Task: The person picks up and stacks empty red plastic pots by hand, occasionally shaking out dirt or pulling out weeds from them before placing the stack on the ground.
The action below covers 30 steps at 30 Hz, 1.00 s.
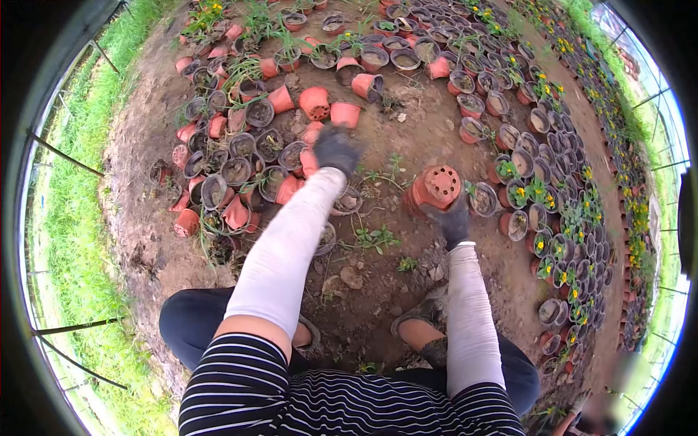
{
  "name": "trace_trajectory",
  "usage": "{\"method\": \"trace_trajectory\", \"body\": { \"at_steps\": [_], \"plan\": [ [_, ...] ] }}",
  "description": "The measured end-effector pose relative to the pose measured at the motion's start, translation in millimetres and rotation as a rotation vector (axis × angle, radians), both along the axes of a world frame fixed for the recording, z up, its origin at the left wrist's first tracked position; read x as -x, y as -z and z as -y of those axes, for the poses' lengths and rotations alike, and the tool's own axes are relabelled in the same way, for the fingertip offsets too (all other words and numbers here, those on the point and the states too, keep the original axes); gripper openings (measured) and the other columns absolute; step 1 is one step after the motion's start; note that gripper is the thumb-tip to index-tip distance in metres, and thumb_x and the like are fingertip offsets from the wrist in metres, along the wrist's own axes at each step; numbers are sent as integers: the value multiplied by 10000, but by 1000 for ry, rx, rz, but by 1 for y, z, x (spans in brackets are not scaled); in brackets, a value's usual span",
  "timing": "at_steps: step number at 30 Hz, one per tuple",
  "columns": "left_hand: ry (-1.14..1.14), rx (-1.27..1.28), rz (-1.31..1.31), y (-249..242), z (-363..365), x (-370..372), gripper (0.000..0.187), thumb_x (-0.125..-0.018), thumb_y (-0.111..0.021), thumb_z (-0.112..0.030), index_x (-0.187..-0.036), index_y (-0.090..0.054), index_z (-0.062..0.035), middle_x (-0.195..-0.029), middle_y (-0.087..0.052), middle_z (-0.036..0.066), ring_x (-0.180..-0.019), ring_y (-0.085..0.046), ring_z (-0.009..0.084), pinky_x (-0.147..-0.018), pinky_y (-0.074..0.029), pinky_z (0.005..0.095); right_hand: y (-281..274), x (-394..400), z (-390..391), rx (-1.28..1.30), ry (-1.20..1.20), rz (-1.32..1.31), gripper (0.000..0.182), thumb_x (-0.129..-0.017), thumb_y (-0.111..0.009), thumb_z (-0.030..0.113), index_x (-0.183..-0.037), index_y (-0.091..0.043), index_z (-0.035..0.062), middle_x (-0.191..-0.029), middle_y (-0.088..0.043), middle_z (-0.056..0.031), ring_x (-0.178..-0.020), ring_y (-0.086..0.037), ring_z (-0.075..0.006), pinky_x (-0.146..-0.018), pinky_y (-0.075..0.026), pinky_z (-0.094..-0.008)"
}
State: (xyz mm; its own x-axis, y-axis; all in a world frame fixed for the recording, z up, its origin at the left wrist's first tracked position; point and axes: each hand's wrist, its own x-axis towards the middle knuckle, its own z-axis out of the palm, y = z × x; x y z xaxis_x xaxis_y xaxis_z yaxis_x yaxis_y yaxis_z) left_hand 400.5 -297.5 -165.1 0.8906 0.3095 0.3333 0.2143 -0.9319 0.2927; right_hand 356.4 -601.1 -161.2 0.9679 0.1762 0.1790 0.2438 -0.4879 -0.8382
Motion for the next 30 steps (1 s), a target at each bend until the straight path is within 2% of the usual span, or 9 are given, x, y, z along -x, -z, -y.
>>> {"method": "trace_trajectory", "body": {
  "at_steps": [3,7,10,11,13,16,20,24,30],
  "plan": [
    [-54,-100,-257,57,-74,14,487,-678,-648,-426,-1081,-600,-157,-1031,-602,140,-995,-544,329,-871,-408,410,9,14,-6,-230,58,99,1000,-590,-811,300,-1353,-232,13,-1329,-355,-166,-1200,-395,-277,-998,-329,-371],
    [61,338,-387,37,-79,51,416,-710,-630,-345,-1069,-601,-137,-1024,-604,153,-1005,-533,368,-872,-410,425,41,57,1,-251,209,-83,956,-653,-746,143,-1394,-146,72,-1393,-263,-137,-1240,-355,-251,-981,-348,-370],
    [28,264,-12,59,-86,59,378,-721,-604,-407,-888,-618,-69,-799,-609,206,-756,-584,373,-688,-454,442,91,96,8,-306,352,-329,893,-679,-691,49,-1398,-162,89,-1402,-262,-113,-1240,-363,-240,-952,-382,-366],
    [106,241,291,39,-83,65,332,-710,-624,-352,-866,-598,-61,-775,-607,187,-745,-582,366,-679,-443,448,88,101,7,-159,288,-416,868,-682,-686,50,-1390,-185,83,-1390,-283,-119,-1236,-368,-240,-948,-386,-365],
    [133,506,203,4,-76,80,384,-672,-688,-246,-982,-580,-46,-919,-594,170,-871,-563,342,-781,-436,402,80,113,7,137,167,-581,820,-687,-676,52,-1375,-230,70,-1366,-325,-129,-1229,-379,-240,-940,-393,-364],
    [317,599,5,-35,-46,101,443,-654,-726,-205,-1033,-566,-40,-991,-579,152,-925,-553,314,-816,-432,372,47,109,-22,-72,43,-457,749,-701,-671,80,-1346,-291,52,-1327,-382,-156,-1220,-393,-262,-943,-393,-376],
    [594,505,21,-74,26,130,418,-650,-726,-212,-998,-567,-43,-967,-569,142,-884,-558,303,-776,-435,380,-57,106,-68,133,-1,366,804,-614,-769,248,-1279,-373,32,-1250,-443,-194,-1170,-417,-351,-980,-344,-399],
    [722,336,183,-121,74,136,456,-629,-736,-212,-1019,-553,-61,-960,-565,137,-876,-553,317,-764,-438,385,-81,88,-60,31,-11,404,836,-609,-767,250,-1291,-343,17,-1275,-407,-207,-1178,-402,-368,-981,-341,-411],
    [756,677,173,-171,121,99,661,-722,-676,-352,-1201,-407,16,-1096,-525,232,-1024,-515,361,-864,-411,401,-106,45,-26,-34,182,330,702,-629,-746,285,-1206,-438,29,-1167,-498,-185,-1086,-485,-343,-902,-401,-393]
  ]
}}
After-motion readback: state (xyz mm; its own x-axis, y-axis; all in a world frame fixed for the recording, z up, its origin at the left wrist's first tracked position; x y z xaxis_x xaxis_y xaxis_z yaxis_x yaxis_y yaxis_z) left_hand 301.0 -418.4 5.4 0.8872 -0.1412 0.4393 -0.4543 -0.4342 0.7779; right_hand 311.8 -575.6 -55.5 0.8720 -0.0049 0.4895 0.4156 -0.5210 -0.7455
